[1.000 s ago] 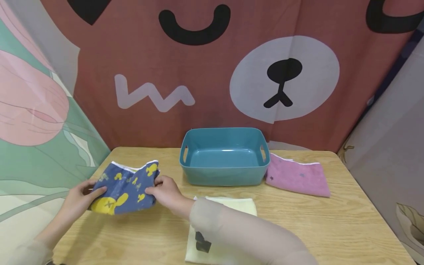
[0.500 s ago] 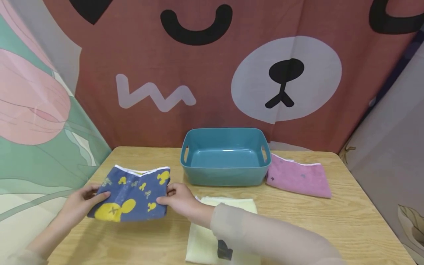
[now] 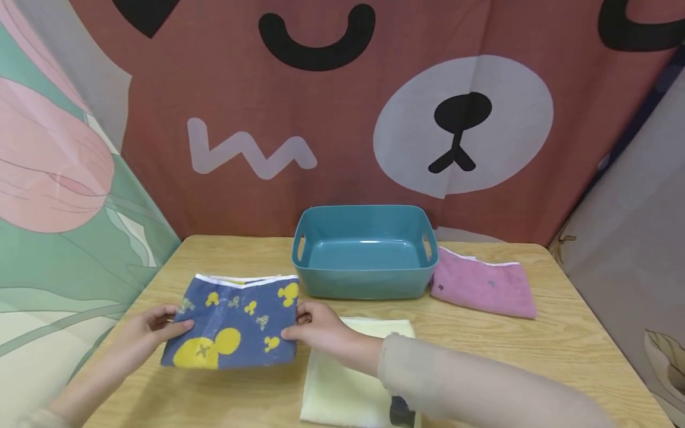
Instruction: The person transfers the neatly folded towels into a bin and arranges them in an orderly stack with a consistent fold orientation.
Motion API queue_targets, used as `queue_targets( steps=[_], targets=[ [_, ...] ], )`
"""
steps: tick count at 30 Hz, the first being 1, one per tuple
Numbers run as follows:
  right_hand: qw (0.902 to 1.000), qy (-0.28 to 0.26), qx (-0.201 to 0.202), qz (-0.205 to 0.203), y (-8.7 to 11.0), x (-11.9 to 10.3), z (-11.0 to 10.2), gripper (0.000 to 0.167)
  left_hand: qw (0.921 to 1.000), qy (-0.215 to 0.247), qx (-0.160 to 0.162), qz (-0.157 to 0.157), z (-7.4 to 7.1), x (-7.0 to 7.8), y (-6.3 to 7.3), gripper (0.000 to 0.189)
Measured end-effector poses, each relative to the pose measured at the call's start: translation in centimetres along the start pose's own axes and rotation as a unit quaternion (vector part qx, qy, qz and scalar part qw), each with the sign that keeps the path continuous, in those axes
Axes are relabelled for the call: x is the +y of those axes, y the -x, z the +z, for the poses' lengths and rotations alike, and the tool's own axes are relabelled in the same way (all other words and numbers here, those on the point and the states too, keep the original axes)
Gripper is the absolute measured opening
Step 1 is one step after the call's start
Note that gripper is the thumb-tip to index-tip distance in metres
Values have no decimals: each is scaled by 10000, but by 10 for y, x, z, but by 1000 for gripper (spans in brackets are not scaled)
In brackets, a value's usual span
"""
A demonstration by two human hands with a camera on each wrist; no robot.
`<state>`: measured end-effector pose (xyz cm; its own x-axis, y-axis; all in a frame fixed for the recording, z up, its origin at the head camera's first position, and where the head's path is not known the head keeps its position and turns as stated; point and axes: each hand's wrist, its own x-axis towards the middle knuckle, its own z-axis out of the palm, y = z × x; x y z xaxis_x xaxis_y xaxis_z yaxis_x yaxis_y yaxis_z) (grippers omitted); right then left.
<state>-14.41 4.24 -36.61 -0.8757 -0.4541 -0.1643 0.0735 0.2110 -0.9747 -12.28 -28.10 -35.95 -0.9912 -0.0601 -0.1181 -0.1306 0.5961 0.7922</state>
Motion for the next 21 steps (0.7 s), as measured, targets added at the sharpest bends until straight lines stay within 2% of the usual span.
queue_targets(
  steps=[10, 16, 21],
  targets=[
    [9997, 20, 155, 189, 23, 7, -19, 30, 9997, 38, -88, 206, 23, 9, -2, 36],
    [9992, 24, 197, 358, 34, 10, -33, 34, 9987, 456, -181, 115, 36, 17, -2, 35],
    [9992, 69, 213, 331, 42, 10, -41, 36, 9976, 656, -236, 50, 44, 22, -2, 35]
  ],
)
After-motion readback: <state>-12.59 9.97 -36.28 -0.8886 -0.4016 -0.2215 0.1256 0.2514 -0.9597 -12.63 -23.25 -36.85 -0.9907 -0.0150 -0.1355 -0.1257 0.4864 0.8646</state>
